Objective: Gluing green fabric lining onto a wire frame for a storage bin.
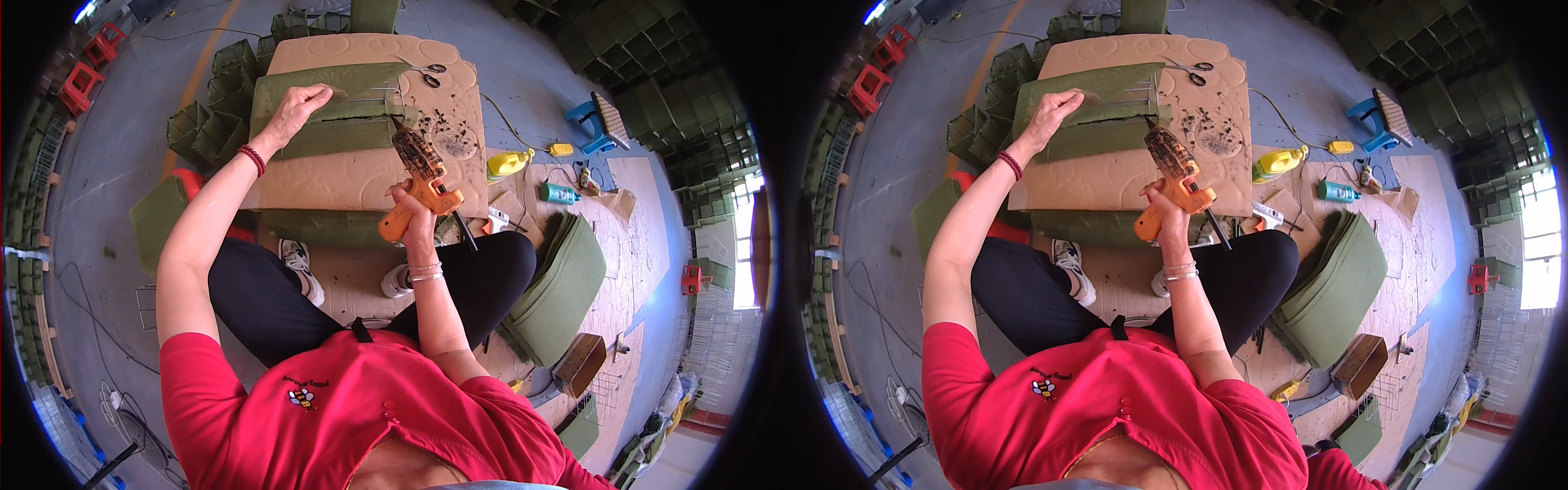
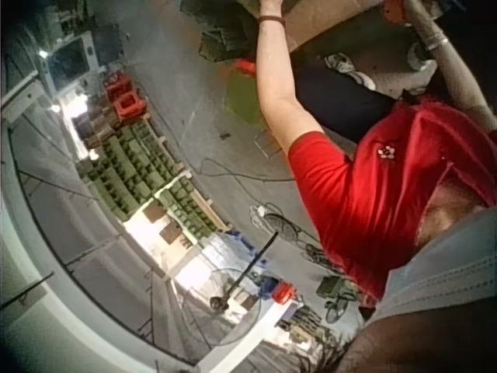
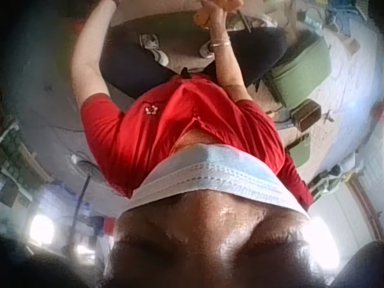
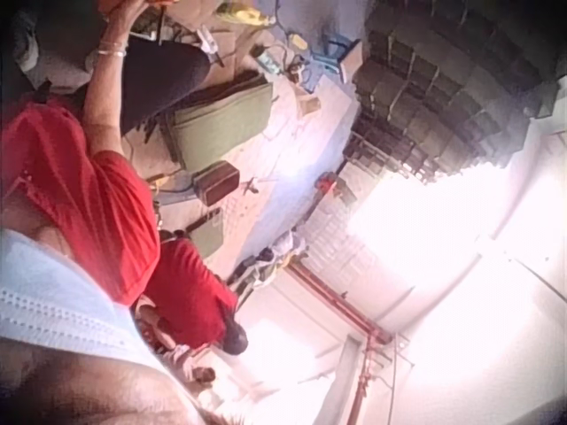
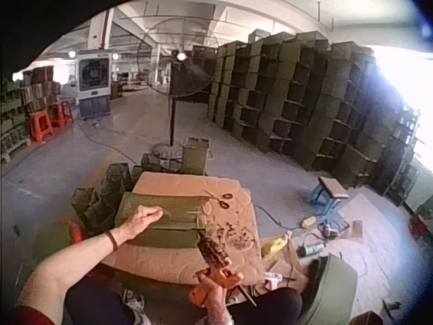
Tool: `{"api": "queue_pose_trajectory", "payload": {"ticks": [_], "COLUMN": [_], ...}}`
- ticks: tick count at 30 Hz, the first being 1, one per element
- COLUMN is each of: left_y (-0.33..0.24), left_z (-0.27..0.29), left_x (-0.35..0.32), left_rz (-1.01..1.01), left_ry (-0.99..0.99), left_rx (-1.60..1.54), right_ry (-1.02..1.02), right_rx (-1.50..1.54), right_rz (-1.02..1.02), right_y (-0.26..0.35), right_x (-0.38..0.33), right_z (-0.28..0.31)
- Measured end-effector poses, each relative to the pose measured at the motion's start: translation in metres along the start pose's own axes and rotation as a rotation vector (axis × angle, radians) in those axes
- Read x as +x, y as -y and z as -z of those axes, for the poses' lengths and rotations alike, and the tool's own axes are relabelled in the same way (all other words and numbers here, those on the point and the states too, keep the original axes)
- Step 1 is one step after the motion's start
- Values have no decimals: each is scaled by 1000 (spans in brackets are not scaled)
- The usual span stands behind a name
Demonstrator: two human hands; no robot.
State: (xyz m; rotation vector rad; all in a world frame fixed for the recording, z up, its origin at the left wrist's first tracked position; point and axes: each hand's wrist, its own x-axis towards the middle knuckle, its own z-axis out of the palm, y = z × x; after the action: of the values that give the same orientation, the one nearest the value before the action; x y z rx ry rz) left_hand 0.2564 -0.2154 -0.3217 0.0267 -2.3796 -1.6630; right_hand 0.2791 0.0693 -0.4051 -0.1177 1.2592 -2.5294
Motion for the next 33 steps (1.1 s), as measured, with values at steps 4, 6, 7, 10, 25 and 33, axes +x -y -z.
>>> {"api": "queue_pose_trajectory", "payload": {"ticks": [4,6,7,10,25,33], "left_y": [-3,-3,-4,-7,-12,-13], "left_z": [-1,1,0,2,10,11], "left_x": [1,3,3,1,-3,-2], "left_rz": [12,15,17,37,-17,18], "left_ry": [9,18,31,27,38,42], "left_rx": [-13,6,21,6,-4,8], "right_ry": [9,-4,-3,19,89,167], "right_rx": [27,35,36,7,6,-39], "right_rz": [-24,-28,-29,-35,-97,-139], "right_y": [-1,-2,-2,-3,-12,-21], "right_x": [1,3,3,2,-2,-3], "right_z": [-2,-2,-4,-7,-21,-33]}}
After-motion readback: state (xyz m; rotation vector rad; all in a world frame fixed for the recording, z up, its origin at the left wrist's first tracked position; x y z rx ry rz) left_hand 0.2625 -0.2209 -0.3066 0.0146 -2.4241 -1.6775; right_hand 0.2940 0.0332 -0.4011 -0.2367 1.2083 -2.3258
